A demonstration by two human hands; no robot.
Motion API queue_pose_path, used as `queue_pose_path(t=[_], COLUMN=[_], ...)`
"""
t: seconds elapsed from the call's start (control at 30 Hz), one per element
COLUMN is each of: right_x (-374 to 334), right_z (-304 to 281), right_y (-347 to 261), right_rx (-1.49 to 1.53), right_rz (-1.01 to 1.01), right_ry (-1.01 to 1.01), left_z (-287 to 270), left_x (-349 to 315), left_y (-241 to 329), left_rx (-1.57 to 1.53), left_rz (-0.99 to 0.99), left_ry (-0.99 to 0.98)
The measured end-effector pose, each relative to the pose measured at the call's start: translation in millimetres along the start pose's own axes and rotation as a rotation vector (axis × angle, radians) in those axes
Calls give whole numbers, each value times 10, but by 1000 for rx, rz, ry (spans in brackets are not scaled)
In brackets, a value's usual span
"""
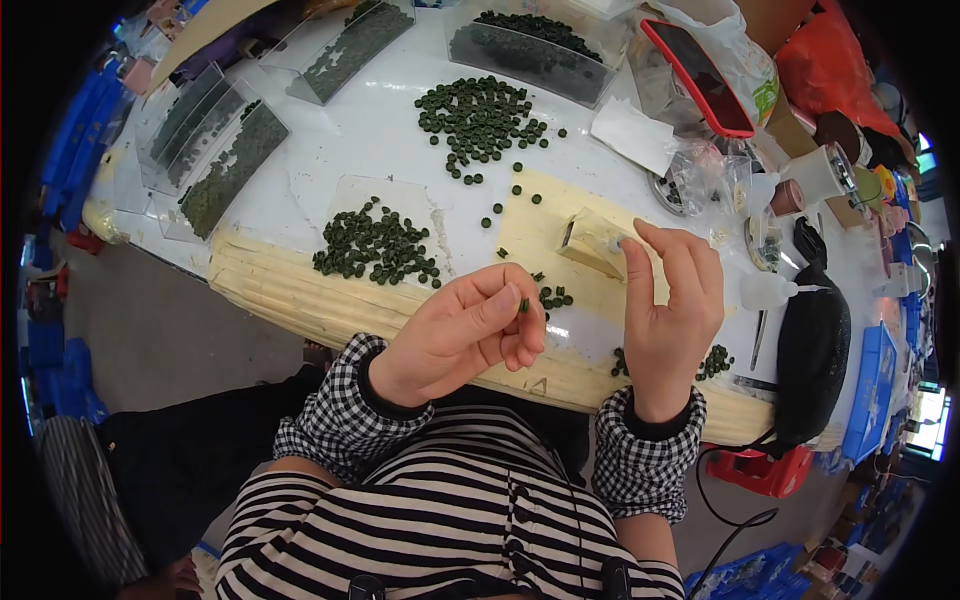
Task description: Picking up small green plastic pieces and placing them into small clear plastic bags.
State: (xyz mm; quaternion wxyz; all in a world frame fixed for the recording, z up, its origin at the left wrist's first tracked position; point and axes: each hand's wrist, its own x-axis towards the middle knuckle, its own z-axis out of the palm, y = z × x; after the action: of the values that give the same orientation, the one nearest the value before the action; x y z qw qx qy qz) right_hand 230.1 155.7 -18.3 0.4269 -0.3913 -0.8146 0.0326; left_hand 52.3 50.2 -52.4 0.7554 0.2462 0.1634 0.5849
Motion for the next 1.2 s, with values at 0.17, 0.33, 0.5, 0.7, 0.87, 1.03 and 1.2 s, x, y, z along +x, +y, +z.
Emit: queue_pose_path(t=[0.17,0.33,0.5,0.7,0.87,1.03,1.2], right_x=[-58,-129,-164,-172,-175,-182,-208], right_z=[-162,-191,-146,-123,-110,-106,-96], right_y=[-154,-350,-337,-314,-295,-287,-288], right_rx=[180,451,486,464,419,414,464], right_rz=[-65,-91,-65,-84,-111,-102,-69], right_ry=[0,-218,-223,-187,-157,-115,-111], left_z=[9,69,81,100,130,152,156], left_x=[-7,16,15,31,42,16,-5], left_y=[-44,-77,-105,-137,-199,-195,-205], left_rx=[-9,-29,-26,-58,-8,264,404], left_rz=[-20,-62,-83,-83,52,264,385], left_ry=[-13,27,84,111,238,296,294])
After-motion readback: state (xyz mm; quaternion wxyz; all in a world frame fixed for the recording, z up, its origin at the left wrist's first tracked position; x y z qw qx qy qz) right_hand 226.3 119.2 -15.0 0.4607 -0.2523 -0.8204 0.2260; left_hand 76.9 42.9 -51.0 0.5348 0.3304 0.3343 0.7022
